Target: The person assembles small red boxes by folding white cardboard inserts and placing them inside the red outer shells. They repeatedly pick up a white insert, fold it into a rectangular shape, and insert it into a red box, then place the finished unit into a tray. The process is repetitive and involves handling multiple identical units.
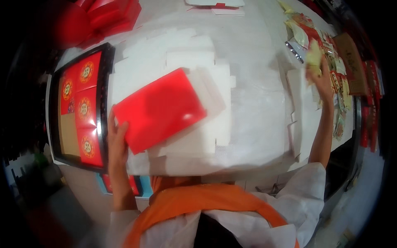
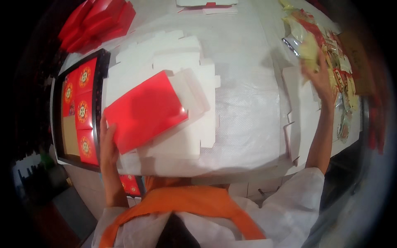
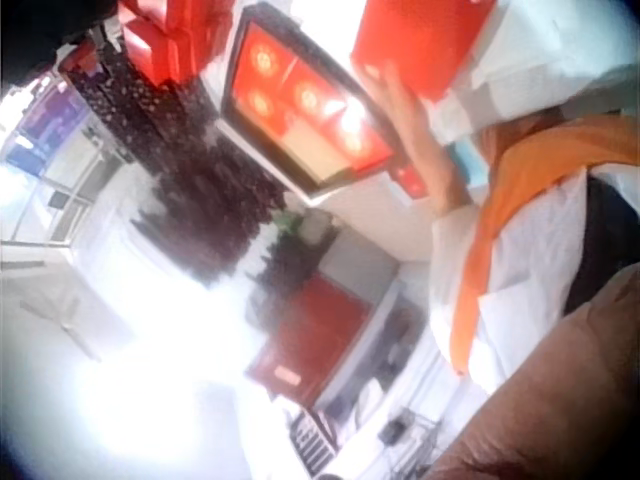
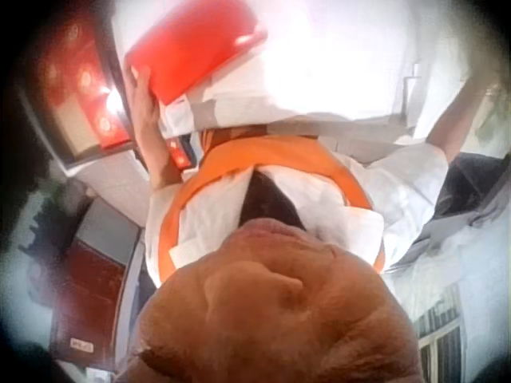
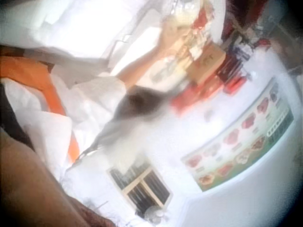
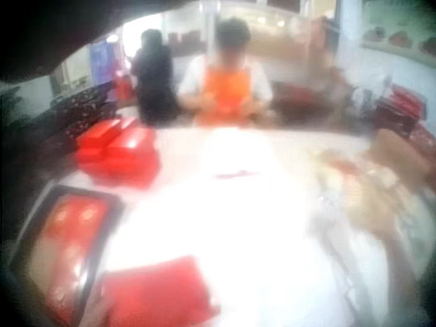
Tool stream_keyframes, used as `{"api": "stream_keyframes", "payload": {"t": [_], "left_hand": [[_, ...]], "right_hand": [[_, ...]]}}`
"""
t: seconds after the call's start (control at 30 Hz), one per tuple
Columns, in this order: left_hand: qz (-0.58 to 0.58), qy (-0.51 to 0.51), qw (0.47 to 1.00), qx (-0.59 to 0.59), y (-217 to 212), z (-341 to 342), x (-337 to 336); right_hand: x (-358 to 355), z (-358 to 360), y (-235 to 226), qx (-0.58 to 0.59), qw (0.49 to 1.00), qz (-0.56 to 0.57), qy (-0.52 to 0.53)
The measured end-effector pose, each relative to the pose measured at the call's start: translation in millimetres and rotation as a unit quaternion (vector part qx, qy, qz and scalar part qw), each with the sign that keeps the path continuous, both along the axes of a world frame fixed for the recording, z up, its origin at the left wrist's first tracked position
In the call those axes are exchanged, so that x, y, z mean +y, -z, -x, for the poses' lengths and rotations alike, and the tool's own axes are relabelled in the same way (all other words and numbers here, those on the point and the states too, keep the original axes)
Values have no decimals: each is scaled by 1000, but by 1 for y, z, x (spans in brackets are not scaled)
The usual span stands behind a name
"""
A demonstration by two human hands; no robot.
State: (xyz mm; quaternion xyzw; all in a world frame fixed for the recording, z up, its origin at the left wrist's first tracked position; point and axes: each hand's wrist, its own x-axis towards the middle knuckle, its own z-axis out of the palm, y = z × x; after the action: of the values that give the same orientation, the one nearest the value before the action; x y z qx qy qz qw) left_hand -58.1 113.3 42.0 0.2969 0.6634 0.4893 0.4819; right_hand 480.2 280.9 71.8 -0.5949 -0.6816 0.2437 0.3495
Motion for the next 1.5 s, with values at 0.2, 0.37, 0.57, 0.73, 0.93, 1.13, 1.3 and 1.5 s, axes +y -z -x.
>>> {"api": "stream_keyframes", "payload": {"t": [0.2, 0.37, 0.57, 0.73, 0.93, 1.13, 1.3, 1.5], "left_hand": [[-46, 27, 998, 21, 10, 3, -7], [-64, 11, 998, -2, 14, 10, -11], [-82, 32, 996, -25, 17, 16, -14], [-58, 44, 997, 1, 13, 4, -9], [-105, -10, 994, -22, 47, 28, -25], [-113, 39, 992, 51, 33, 15, -26], [-117, 59, 991, 25, 43, 20, -21], [-137, 12, 990, 20, 32, 5, -30]], "right_hand": [[-43, 194, -30, -390, 858, -139, -304], [-31, 244, -14, -395, 830, -44, -392], [-23, 252, -18, -292, 839, -27, -458], [-32, 250, 7, -240, 835, 41, -493], [-38, 260, 20, -155, 852, 44, -498], [-44, 262, 4, -117, 848, 65, -512], [-40, 269, 45, 52, 924, 116, -360], [-89, 280, 17, 20, 960, 195, -200]]}}
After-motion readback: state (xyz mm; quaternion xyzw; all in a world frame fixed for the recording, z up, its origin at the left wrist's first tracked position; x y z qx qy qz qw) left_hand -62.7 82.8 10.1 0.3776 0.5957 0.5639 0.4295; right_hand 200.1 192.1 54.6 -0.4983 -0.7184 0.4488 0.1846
